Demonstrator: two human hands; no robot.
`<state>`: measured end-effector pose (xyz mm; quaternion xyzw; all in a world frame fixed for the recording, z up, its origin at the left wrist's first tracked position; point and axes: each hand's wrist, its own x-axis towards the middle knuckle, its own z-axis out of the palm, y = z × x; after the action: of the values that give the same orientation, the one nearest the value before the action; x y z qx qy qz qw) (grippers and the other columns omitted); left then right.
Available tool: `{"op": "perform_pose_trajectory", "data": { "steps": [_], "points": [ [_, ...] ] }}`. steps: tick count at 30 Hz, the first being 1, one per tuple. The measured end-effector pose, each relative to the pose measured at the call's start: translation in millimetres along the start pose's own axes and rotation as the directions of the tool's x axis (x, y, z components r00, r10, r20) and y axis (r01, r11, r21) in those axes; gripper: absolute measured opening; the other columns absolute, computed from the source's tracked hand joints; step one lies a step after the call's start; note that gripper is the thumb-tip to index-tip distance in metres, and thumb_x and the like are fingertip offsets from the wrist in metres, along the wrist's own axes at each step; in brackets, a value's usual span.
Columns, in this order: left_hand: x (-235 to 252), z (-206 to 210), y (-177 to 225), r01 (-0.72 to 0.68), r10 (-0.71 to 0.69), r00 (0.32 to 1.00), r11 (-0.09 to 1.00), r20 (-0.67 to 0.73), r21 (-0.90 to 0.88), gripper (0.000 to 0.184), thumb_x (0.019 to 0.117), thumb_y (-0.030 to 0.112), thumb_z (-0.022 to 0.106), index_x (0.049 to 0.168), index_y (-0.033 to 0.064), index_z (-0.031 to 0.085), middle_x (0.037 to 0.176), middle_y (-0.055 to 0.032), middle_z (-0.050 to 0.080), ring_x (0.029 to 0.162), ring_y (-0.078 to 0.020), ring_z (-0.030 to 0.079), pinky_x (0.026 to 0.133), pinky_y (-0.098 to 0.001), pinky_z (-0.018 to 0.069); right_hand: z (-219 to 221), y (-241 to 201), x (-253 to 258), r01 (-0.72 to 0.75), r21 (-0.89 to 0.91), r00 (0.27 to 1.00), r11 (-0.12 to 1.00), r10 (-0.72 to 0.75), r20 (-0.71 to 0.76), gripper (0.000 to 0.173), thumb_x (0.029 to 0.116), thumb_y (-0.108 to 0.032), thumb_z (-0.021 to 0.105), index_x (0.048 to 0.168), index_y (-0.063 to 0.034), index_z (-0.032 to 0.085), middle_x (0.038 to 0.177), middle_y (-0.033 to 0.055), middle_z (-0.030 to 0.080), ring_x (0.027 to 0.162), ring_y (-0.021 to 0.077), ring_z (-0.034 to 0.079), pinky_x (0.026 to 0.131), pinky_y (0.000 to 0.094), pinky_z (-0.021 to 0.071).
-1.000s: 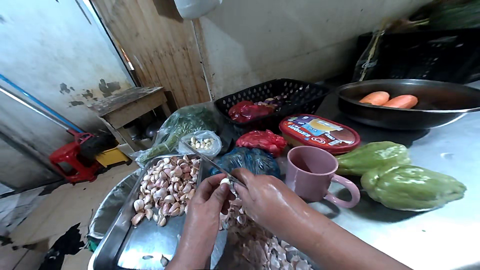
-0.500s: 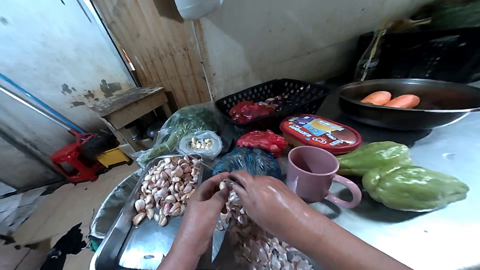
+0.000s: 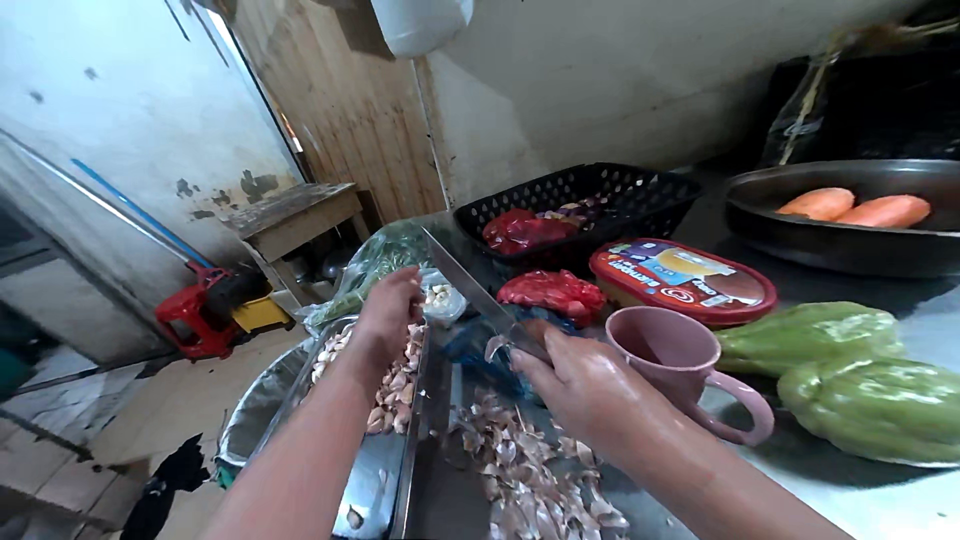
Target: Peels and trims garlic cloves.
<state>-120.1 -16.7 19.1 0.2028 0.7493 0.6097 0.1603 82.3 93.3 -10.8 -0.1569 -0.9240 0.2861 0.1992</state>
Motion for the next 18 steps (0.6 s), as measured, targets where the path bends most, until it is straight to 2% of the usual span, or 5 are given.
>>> {"op": "perform_pose_trajectory", "data": {
  "steps": [5, 9, 11, 14, 18],
  "points": [
    [32.6, -10.0, 24.1, -0.098, 0.112, 0.992, 0.979, -0.065, 0.178, 0.054, 0.0952, -0.001, 0.050, 0.148, 0.0071, 0.049, 0.146, -0.0141, 0.051, 0.093, -0.0174, 0.059, 0.075, -0.0327, 0.0497, 6.8, 13.4, 1.1, 0.091, 0.073, 0.995, 0.993, -0.087, -0.055, 0.025, 0.1043, -0.027, 0.055, 0.118, -0.0137, 0.070, 0.078, 0.0045, 0.068, 0.071, 0.0205, 0.067, 0.067, 0.0450, 0.0567],
    [-3.3, -30.0, 40.9, -0.177, 0.191, 0.981, 0.955, -0.037, 0.237, 0.045, 0.0982, 0.000, 0.050, 0.141, 0.0090, 0.057, 0.120, -0.0085, 0.063, 0.071, -0.0106, 0.054, 0.062, -0.0256, 0.0451, -1.6, 6.9, 0.4, 0.017, 0.210, 0.989, 0.978, -0.047, 0.143, 0.021, 0.1057, -0.025, 0.056, 0.113, -0.0148, 0.073, 0.078, -0.0001, 0.067, 0.068, 0.0114, 0.063, 0.065, 0.0349, 0.0534],
    [-29.7, -44.3, 42.1, -0.153, 0.157, 0.988, 0.942, 0.010, 0.298, 0.036, 0.1018, 0.004, 0.050, 0.136, 0.0099, 0.062, 0.111, -0.0056, 0.064, 0.071, -0.0090, 0.056, 0.062, -0.0229, 0.0460, -3.1, 4.3, -0.8, 0.013, 0.216, 0.972, 0.976, -0.063, 0.226, 0.019, 0.1056, -0.024, 0.057, 0.109, -0.0165, 0.074, 0.074, -0.0026, 0.065, 0.061, 0.0080, 0.059, 0.058, 0.0297, 0.0505],
    [-69.5, -65.1, 38.4, -0.148, 0.095, 0.987, 0.849, 0.129, 0.507, 0.025, 0.1037, 0.007, 0.052, 0.123, 0.0093, 0.067, 0.105, -0.0013, 0.068, 0.069, -0.0057, 0.056, 0.061, -0.0227, 0.0460, -5.1, -1.2, 1.1, -0.012, 0.151, 0.942, 0.988, -0.039, 0.332, 0.016, 0.1040, -0.021, 0.061, 0.113, -0.0162, 0.073, 0.076, -0.0003, 0.065, 0.065, 0.0117, 0.059, 0.061, 0.0338, 0.0505],
    [-104.8, -84.2, 29.6, -0.157, -0.079, 0.966, 0.577, 0.246, 0.801, 0.021, 0.1053, 0.016, 0.055, 0.114, 0.0142, 0.074, 0.114, -0.0020, 0.069, 0.100, -0.0142, 0.065, 0.087, -0.0399, 0.0523, 1.4, -0.3, 6.2, -0.053, 0.149, 0.920, 0.987, -0.009, 0.392, 0.030, 0.1025, -0.018, 0.064, 0.132, -0.0216, 0.060, 0.088, 0.0038, 0.070, 0.069, 0.0162, 0.067, 0.066, 0.0381, 0.0577]
  ]
}}
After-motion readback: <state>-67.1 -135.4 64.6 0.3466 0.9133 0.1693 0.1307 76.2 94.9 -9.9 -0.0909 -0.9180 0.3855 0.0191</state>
